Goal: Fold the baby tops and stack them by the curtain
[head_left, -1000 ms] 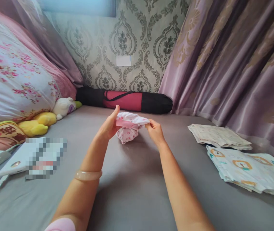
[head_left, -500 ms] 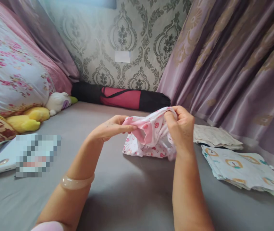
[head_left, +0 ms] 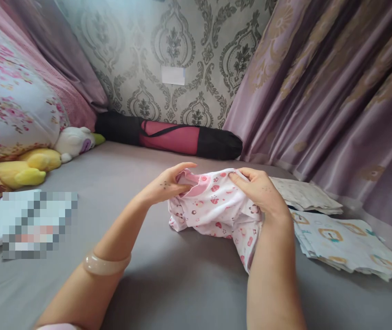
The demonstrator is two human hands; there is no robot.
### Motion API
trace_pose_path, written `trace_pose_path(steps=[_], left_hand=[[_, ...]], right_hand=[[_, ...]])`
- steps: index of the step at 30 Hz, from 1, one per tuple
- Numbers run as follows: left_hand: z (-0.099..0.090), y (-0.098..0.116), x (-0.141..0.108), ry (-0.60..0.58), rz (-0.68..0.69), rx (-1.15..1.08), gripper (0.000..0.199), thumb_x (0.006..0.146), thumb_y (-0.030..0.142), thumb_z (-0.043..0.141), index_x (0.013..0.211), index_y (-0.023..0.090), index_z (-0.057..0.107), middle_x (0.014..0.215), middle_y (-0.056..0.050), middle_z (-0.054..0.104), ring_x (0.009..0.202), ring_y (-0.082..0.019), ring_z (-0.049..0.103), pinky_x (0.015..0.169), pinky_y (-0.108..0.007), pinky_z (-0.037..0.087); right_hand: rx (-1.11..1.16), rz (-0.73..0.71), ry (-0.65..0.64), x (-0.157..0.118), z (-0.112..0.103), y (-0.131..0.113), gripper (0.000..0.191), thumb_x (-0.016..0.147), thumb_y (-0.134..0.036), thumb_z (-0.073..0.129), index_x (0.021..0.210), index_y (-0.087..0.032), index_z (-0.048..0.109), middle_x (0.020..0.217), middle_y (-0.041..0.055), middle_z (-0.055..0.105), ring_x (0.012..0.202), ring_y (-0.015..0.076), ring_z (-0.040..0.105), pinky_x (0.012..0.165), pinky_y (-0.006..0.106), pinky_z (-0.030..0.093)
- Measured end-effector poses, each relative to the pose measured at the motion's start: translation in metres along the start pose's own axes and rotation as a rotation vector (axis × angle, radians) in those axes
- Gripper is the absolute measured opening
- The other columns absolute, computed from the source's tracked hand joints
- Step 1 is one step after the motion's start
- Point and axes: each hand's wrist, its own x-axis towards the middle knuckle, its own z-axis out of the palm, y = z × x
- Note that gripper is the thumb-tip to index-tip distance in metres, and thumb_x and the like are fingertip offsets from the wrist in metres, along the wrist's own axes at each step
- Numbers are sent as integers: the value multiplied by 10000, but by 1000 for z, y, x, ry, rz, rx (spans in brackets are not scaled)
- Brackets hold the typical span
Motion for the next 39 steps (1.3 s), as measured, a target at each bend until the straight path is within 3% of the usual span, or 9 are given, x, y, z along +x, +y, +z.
trace_pose_path(steps=[5, 10, 14, 20, 24, 27, 30, 34, 39], left_hand=[[-2, -3, 1, 66, 36, 418, 90, 632, 221, 715, 709, 217, 668, 793, -14, 542, 665, -146, 496, 605, -265, 412], [1, 8, 2, 108, 146, 491, 177, 615, 204, 660, 784, 245, 693, 1020, -56, 634, 827, -209, 567, 799, -341, 459], [6, 18, 2, 122, 212, 310, 147, 655, 183, 660, 766, 258, 720, 899, -33, 692, 944, -234, 597, 999, -392, 397], [9, 15, -2, 14, 51, 20, 192, 810, 348, 640, 865, 190, 735, 703, -12, 646, 630, -144, 551, 597, -246, 436], [17, 9, 1, -16, 20, -73, 190, 784, 351, 683, 830, 179, 749, 754, -26, 687, 677, -143, 594, 588, -221, 456], [21, 6, 1, -42, 8, -110, 222, 805, 373, 672, 894, 190, 761, 822, -34, 716, 715, -149, 627, 605, -223, 482], [23, 8, -2, -66, -48, -126, 266, 815, 421, 668, 911, 187, 752, 709, -17, 678, 572, -119, 572, 481, -206, 419], [24, 12, -4, -51, -145, -145, 326, 809, 489, 672, 818, 166, 709, 491, 35, 512, 404, -74, 414, 373, -196, 277], [18, 5, 1, 17, -86, -125, 388, 818, 537, 664, 824, 149, 680, 702, -8, 629, 601, -99, 545, 490, -196, 382]], right_hand=[[89, -52, -96, -5, 0, -12, 295, 780, -432, 673, 918, -189, 767, 822, 24, 721, 722, 180, 629, 586, 249, 474], [184, -57, -167, -7, 2, -14, 331, 779, -464, 690, 951, -190, 762, 855, 31, 734, 757, 192, 648, 632, 270, 500], [181, -40, -168, -7, -4, -8, 357, 780, -477, 698, 990, -196, 762, 861, 26, 737, 751, 190, 651, 639, 274, 502], [-26, -43, -108, -3, -15, 12, 298, 798, -450, 671, 890, -184, 772, 794, 24, 725, 730, 194, 643, 620, 271, 482], [-160, -57, -240, -2, -12, 20, 226, 809, -373, 643, 875, -199, 771, 743, 12, 713, 726, 197, 650, 659, 287, 508], [-191, -81, -326, -3, -6, 12, 278, 781, -310, 675, 1038, -236, 751, 981, 43, 743, 907, 227, 669, 801, 321, 526], [-121, -161, -422, -4, 5, -3, 393, 788, -303, 693, 1179, -262, 695, 1164, 47, 703, 1028, 222, 646, 884, 328, 511], [14, -190, -489, -2, 21, -14, 284, 849, -430, 650, 1030, -223, 718, 892, 10, 710, 747, 152, 618, 643, 256, 491], [21, -167, -269, 4, 21, -8, 366, 839, -539, 640, 852, -179, 704, 632, -19, 589, 553, 109, 476, 503, 231, 364]])
